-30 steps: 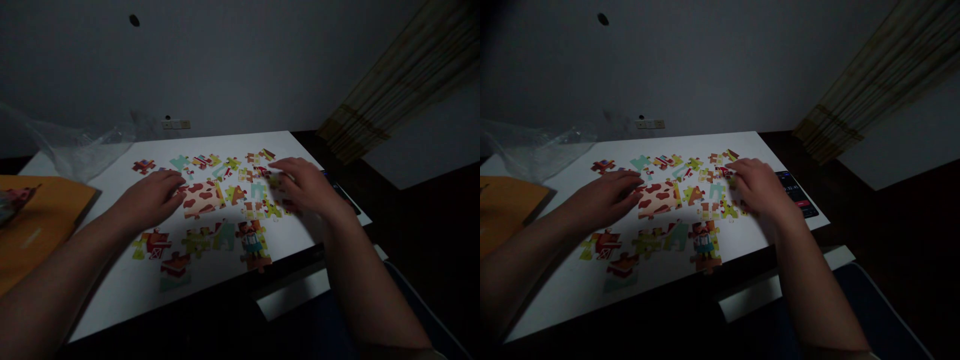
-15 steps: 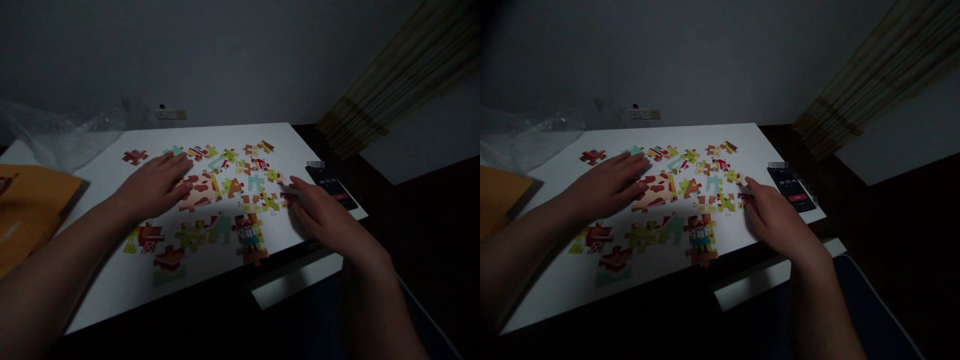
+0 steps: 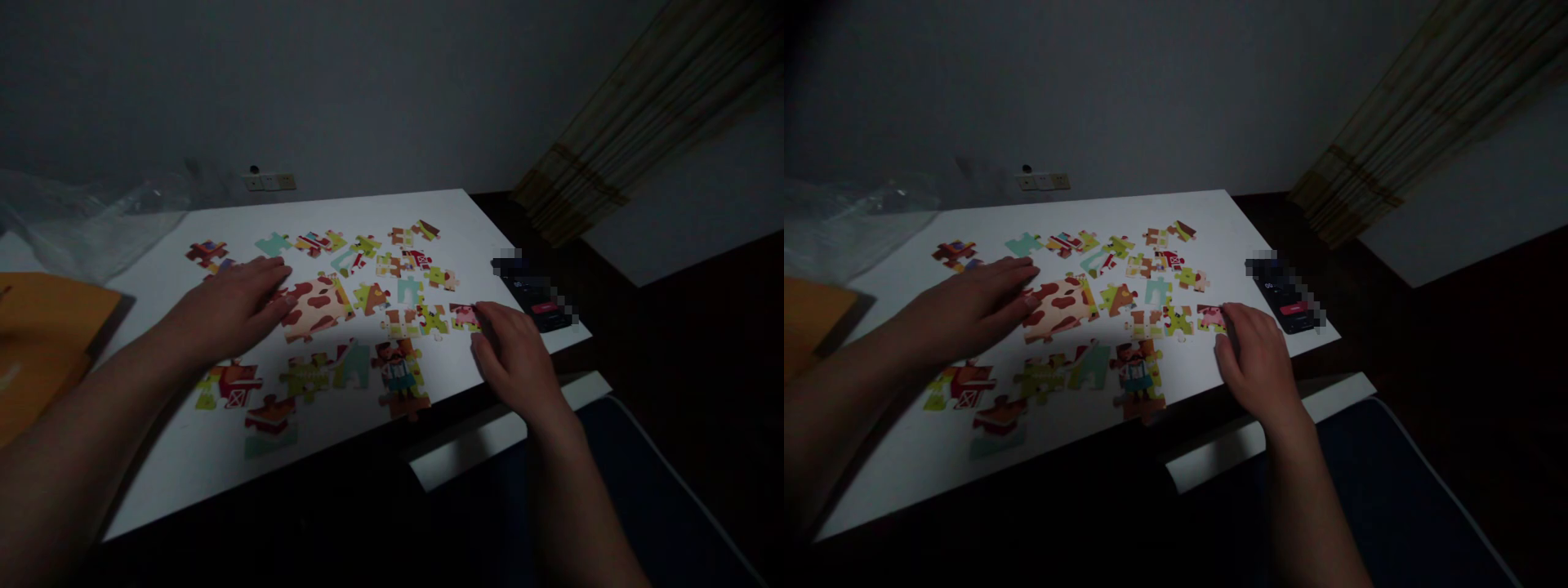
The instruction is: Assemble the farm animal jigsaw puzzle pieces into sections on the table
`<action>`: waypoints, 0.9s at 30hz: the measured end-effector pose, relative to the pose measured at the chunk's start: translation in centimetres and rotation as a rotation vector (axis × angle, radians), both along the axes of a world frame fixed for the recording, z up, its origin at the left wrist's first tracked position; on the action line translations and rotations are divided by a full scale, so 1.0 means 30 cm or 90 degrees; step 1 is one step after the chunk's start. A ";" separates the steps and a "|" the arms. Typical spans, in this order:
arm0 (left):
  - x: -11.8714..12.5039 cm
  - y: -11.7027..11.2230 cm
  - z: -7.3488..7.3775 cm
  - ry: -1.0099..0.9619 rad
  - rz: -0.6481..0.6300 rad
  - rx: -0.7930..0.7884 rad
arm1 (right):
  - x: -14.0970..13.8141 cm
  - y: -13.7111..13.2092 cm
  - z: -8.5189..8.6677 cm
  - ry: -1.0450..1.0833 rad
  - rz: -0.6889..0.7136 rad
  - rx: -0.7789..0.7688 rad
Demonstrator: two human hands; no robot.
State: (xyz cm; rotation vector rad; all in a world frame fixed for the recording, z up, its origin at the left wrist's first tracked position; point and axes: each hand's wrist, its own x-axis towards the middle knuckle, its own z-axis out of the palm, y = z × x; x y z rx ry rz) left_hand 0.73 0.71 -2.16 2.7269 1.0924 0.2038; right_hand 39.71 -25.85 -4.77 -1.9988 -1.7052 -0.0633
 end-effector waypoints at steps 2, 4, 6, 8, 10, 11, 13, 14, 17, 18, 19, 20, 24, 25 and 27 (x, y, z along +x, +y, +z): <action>0.005 -0.005 -0.001 0.006 0.000 -0.008 | 0.002 0.000 0.000 -0.004 0.006 -0.002; 0.014 -0.010 -0.003 0.016 0.003 -0.011 | 0.005 0.000 -0.004 -0.011 0.011 0.010; 0.026 -0.014 -0.006 0.027 0.005 -0.013 | 0.008 0.001 -0.012 -0.018 0.014 0.023; 0.035 -0.018 -0.005 0.024 -0.003 -0.010 | 0.011 0.002 -0.021 -0.022 0.012 0.029; 0.039 -0.023 0.006 0.000 -0.021 0.003 | 0.012 0.003 -0.027 -0.024 0.005 0.030; 0.038 -0.026 0.016 -0.015 -0.029 0.014 | 0.012 0.003 -0.030 -0.024 0.002 0.031; 0.032 -0.033 0.041 -0.034 -0.039 0.037 | 0.013 0.002 -0.033 -0.025 -0.002 0.030; 0.027 -0.036 0.054 -0.032 -0.038 0.044 | 0.013 0.002 -0.034 -0.028 -0.004 0.031; 0.010 -0.044 0.083 0.002 -0.026 0.032 | 0.014 0.002 -0.034 -0.040 -0.008 0.031; 0.006 -0.045 0.087 0.013 -0.022 0.024 | 0.014 0.002 -0.034 -0.044 -0.008 0.032; 0.003 -0.045 0.089 0.020 -0.020 0.019 | 0.014 0.002 -0.034 -0.047 -0.007 0.033; 0.002 -0.045 0.090 0.026 -0.019 0.016 | 0.014 0.002 -0.034 -0.049 -0.006 0.034; 0.005 -0.044 0.084 0.035 -0.018 0.017 | 0.013 0.001 -0.033 -0.050 -0.011 0.031; 0.006 -0.043 0.083 0.038 -0.017 0.017 | 0.012 0.001 -0.032 -0.050 -0.011 0.031; 0.007 -0.042 0.081 0.045 -0.017 0.015 | 0.011 0.000 -0.030 -0.052 -0.008 0.032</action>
